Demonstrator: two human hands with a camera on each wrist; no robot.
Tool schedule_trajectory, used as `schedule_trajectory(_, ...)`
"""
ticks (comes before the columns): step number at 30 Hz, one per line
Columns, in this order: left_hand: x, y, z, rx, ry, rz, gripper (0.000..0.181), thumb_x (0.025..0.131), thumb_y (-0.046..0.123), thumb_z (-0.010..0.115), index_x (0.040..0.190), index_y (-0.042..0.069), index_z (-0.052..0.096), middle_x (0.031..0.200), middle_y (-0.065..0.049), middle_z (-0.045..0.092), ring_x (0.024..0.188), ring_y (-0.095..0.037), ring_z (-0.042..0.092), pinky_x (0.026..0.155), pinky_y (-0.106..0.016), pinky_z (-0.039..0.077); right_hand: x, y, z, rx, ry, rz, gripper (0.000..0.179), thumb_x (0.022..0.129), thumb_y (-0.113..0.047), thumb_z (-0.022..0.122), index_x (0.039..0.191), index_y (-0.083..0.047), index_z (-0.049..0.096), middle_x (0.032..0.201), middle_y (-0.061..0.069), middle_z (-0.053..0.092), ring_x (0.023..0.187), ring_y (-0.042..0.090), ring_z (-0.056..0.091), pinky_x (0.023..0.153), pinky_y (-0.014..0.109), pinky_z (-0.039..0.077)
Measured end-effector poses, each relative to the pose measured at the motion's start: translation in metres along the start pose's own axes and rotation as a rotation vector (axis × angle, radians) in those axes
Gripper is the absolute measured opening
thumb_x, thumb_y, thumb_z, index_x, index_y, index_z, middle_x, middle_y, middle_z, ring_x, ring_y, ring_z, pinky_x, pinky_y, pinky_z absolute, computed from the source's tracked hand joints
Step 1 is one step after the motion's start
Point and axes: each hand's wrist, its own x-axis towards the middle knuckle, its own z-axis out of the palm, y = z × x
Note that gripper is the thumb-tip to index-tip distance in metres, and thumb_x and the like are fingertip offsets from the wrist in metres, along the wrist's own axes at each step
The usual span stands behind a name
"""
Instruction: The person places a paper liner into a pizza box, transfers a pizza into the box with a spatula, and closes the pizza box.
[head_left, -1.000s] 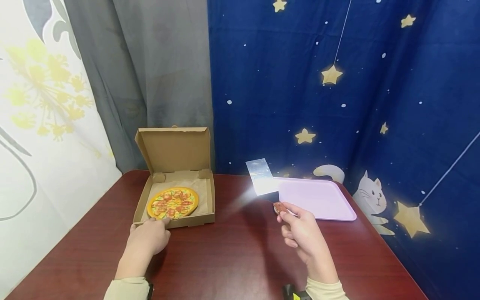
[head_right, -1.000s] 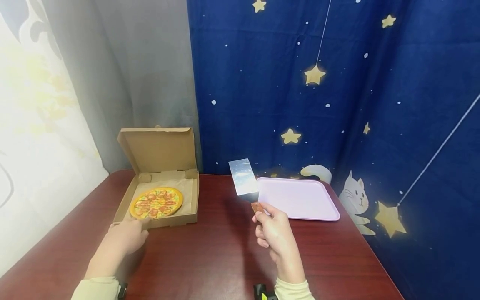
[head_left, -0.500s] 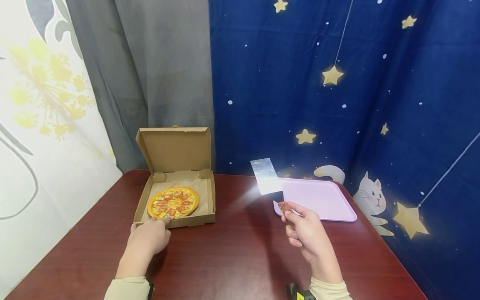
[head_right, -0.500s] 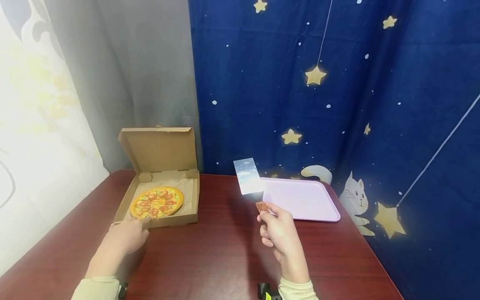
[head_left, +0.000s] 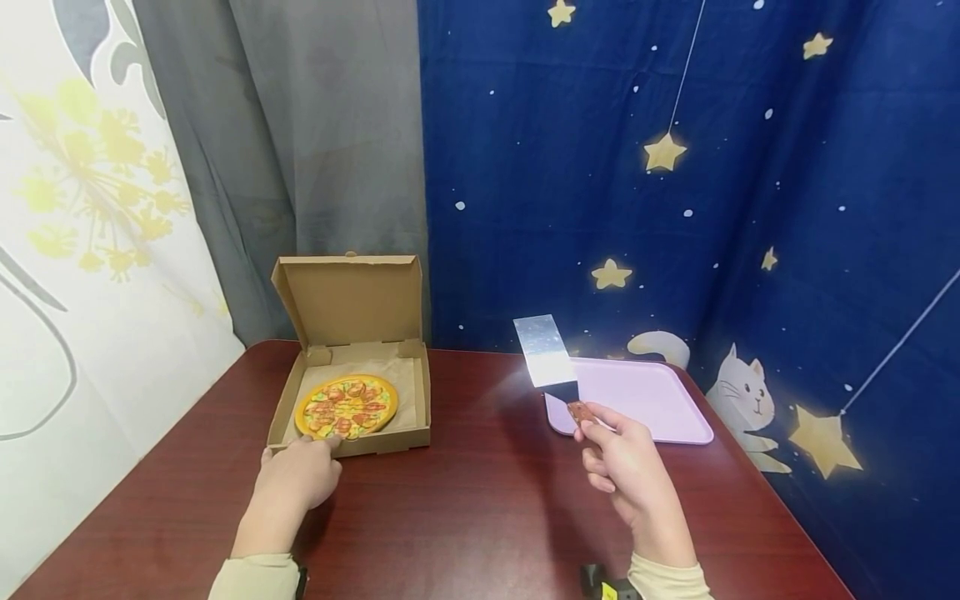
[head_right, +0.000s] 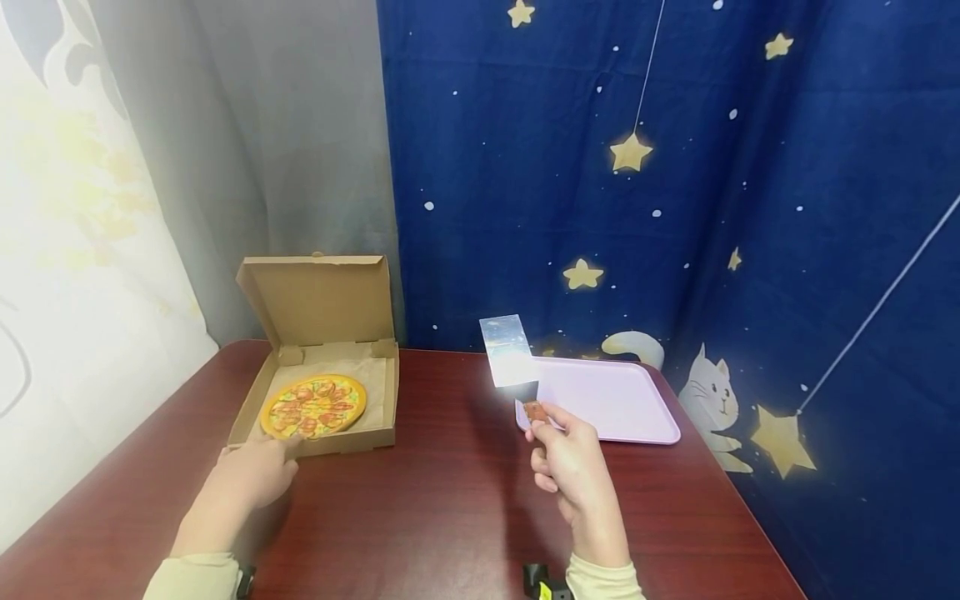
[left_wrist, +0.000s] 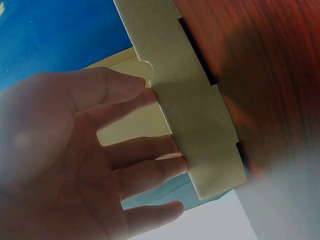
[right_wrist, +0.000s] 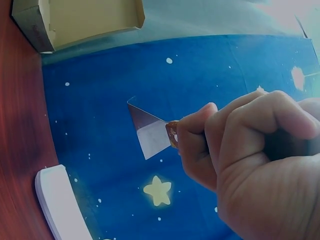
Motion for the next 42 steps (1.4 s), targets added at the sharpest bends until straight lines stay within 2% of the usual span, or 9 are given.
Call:
schedule_trajectory(16, -0.001, 0.001, 0.0, 0.001, 0.001, -0.003, 0.049, 0.098, 0.017, 0.059, 0.146, 0.003, 0.062, 0.144, -0.041, 0.056, 0.135, -0.062, 0.054, 0.108, -0.086, 0.032, -0.001, -0.001, -0.013, -0.009, 0.028, 0.006, 0.049, 0.111, -0.006, 0.041, 0.159, 0.004, 0.035, 0.091, -0.001, 0.056, 0.049, 0.003, 0.028, 0.043, 0.015, 0.022)
schedule_trajectory(32, -0.001, 0.001, 0.001, 0.004, 0.013, 0.0, 0.049, 0.098, 0.016, 0.058, 0.145, 0.004, 0.063, 0.144, -0.041, 0.057, 0.134, -0.062, 0.054, 0.108, -0.087, 0.033, 0.0, 0.0, -0.022, -0.019, 0.055, 0.006, 0.046, 0.112, -0.007, 0.041, 0.156, 0.004, 0.039, 0.091, -0.002, 0.055, 0.049, 0.003, 0.028, 0.043, 0.015, 0.022)
schedule_trajectory(42, 0.0, 0.0, 0.002, 0.012, 0.012, 0.0, 0.048, 0.098, 0.017, 0.059, 0.144, 0.005, 0.064, 0.142, -0.041, 0.058, 0.129, -0.063, 0.057, 0.108, -0.086, 0.033, -0.001, 0.0, -0.028, -0.021, 0.062, 0.006, 0.048, 0.113, -0.007, 0.04, 0.159, 0.005, 0.036, 0.091, -0.002, 0.055, 0.049, 0.003, 0.028, 0.043, 0.015, 0.023)
